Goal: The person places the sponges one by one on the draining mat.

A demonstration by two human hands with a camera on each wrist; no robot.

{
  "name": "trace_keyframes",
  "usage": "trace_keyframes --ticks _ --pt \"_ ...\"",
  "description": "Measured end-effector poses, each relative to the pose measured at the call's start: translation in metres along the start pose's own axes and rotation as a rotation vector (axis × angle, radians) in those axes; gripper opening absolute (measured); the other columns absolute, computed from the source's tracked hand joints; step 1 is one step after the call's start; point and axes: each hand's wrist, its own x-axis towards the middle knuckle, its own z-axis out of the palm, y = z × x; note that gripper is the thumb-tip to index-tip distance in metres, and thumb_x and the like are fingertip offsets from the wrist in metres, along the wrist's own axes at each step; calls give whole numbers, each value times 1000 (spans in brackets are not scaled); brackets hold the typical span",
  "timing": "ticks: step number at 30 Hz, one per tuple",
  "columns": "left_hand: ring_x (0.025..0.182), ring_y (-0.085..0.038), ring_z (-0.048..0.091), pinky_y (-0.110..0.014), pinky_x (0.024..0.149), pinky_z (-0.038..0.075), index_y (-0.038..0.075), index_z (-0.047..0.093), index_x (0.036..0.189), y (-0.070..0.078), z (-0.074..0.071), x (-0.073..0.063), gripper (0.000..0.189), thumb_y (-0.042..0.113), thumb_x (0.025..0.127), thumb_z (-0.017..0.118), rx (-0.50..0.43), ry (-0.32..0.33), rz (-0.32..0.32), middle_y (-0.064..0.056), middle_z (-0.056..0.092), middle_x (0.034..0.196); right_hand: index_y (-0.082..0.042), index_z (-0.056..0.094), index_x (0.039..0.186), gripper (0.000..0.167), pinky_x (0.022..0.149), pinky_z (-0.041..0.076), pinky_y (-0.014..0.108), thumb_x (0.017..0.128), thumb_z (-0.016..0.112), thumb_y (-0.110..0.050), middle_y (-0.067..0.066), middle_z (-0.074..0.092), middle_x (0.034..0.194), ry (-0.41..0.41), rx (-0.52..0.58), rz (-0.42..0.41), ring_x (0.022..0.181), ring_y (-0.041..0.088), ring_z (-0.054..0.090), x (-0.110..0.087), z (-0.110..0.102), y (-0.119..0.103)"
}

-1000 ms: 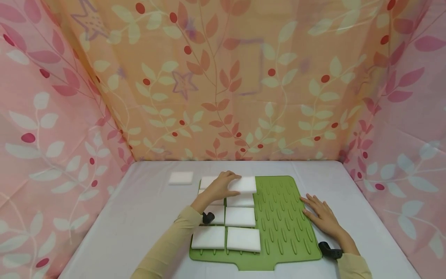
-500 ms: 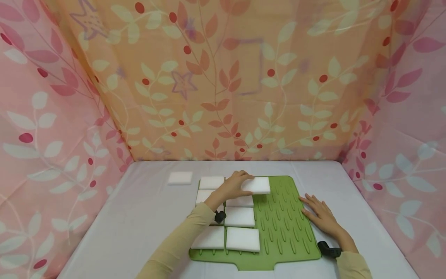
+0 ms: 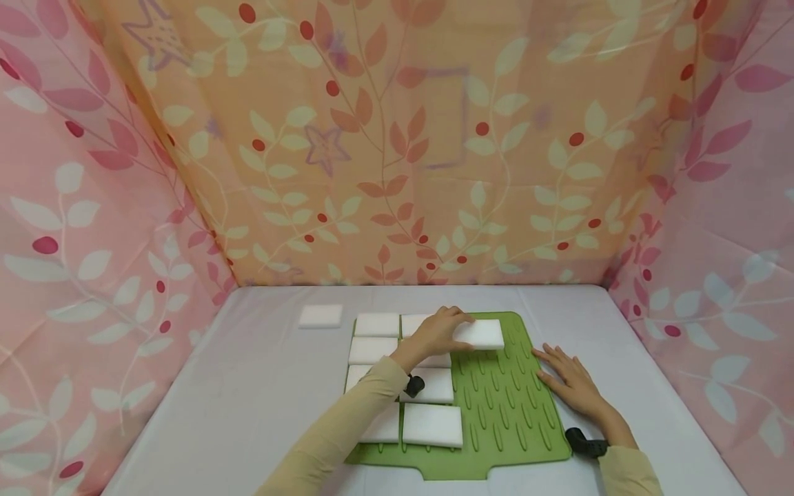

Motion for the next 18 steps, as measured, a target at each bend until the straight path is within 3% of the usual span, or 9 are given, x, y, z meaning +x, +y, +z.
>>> trace_keyframes --ticks 7,18 --pt "108 -14 50 -31 88 44 31 55 127 9 13 8 60 60 76 64 105 -17 -2 7 55 123 -11 41 139 49 108 -5 59 93 54 -23 28 31 143 -12 7 8 132 52 18 -1 0 0" --pt "117 -12 45 -36 98 37 36 52 128 18 24 14 62 65 75 61 161 -80 -93 11 52 127 -11 41 140 49 109 -6 57 94 54 -23 28 31 143 -9 5 7 132 52 18 -1 -1 0"
